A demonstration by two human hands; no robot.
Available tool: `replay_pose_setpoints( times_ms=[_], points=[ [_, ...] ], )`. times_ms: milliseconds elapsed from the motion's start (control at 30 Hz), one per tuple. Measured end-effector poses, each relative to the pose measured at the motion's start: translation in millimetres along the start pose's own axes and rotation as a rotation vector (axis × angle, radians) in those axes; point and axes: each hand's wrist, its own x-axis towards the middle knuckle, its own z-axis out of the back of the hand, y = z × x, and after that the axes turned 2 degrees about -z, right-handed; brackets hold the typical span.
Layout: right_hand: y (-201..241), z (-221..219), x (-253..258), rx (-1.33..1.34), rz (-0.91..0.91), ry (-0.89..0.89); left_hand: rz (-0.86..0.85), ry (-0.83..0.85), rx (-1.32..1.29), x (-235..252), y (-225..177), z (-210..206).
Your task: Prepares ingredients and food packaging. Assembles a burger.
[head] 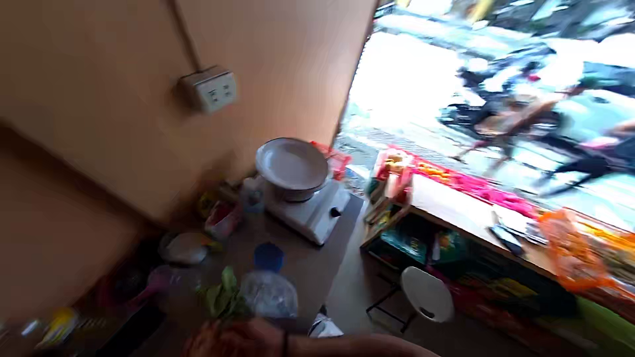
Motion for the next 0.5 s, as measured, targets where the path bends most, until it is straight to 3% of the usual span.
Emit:
replay_pose_setpoints(
  times_ms=[200,367,500],
  points=[
    [-13.5,14.3,1.3,0.032,-0.039,-0.029,-0.099,-0.064,0.223,-4.2,26.8,-18.8],
    [-19.8,22.3,-2.4,-0.023,-0.001,-0.094,0.005,-0.051,0.228,-13.8,29.0,-22.5],
    [-23.1,20.4,-1.1,-0.126,0.035,-0.142,0.096,-0.203,0.396,-14.6,23.0,-31.7]
  ],
)
